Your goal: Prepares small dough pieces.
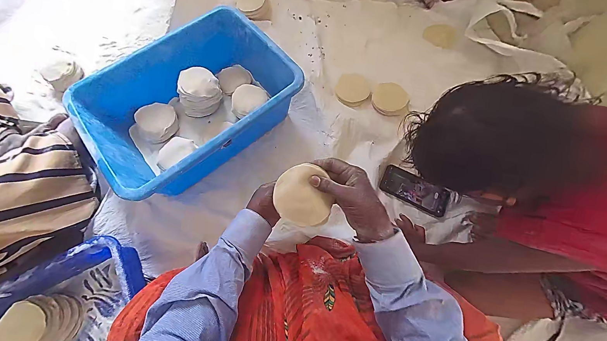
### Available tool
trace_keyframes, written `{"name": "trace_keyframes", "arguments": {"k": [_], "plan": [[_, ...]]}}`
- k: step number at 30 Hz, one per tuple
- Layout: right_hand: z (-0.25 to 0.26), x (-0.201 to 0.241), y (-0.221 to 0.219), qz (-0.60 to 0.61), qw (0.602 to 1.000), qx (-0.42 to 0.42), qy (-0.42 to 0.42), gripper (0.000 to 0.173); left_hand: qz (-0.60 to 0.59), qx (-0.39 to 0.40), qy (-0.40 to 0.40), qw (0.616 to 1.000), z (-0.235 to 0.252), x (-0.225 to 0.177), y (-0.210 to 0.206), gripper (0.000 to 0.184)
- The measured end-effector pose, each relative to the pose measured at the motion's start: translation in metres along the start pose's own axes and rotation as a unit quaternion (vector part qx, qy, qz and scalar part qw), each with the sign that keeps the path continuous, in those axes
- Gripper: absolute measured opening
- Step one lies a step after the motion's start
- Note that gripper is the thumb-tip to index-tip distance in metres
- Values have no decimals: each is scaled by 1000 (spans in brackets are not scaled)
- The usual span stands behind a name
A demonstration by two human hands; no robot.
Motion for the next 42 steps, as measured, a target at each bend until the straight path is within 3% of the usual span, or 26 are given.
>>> {"name": "trace_keyframes", "arguments": {"k": [5,9,11,13,15,17,19,20,22,24,26,28,30,32,34,35,36,39,42], "plan": [[6,-40,7,-58,995,-22,-74,23,-75,0,86,993,2,17,-3,33],[17,-49,15,-68,996,-34,-53,24,-52,-13,93,994,4,14,-4,38],[19,-49,20,-141,988,-54,-32,26,-21,6,100,995,6,12,-3,53],[18,-38,23,-275,959,-65,15,32,43,8,77,996,8,9,-3,40],[14,-18,21,-392,916,-28,78,54,171,33,14,985,8,-1,-7,32],[11,-6,18,-453,882,38,124,81,359,107,-85,923,4,-15,-21,34],[5,-4,11,-497,852,93,136,94,489,173,-191,833,-6,-24,-40,34],[2,-7,9,-503,848,113,121,93,517,193,-222,804,-12,-25,-49,32],[-3,-14,10,-495,856,133,73,81,521,222,-248,786,-21,-26,-59,26],[-1,-23,22,-460,878,119,49,59,496,229,-229,805,-20,-29,-59,24],[7,-38,34,-451,888,89,21,42,430,182,-224,855,-5,-35,-44,23],[15,-48,33,-478,876,55,-16,33,313,58,-162,934,14,-41,-16,28],[20,-52,26,-510,860,-4,-24,34,186,-75,-89,976,29,-37,11,36],[8,-51,25,-479,871,-97,47,38,84,-125,-21,988,31,-25,22,45],[-12,-53,28,-405,883,-196,136,45,48,-113,15,992,30,-11,21,56],[-17,-58,28,-374,890,-221,139,50,47,-101,22,994,31,-5,17,60],[-19,-65,25,-362,896,-228,116,52,48,-90,28,994,31,0,12,63],[-1,-84,16,-406,891,-201,41,36,41,-78,15,996,29,7,2,63],[1,-89,12,-402,883,-227,84,38,8,-86,-1,996,26,6,4,61]]}}
Point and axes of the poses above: each hand's wrist, its own z-axis towards the middle knuckle, its own y-axis out of the back of the hand, x = y × z, the point moved 6 cm from there along z, towards the middle knuckle, and after that the axes turned 1 degree about -x, right-handed, at the moved point
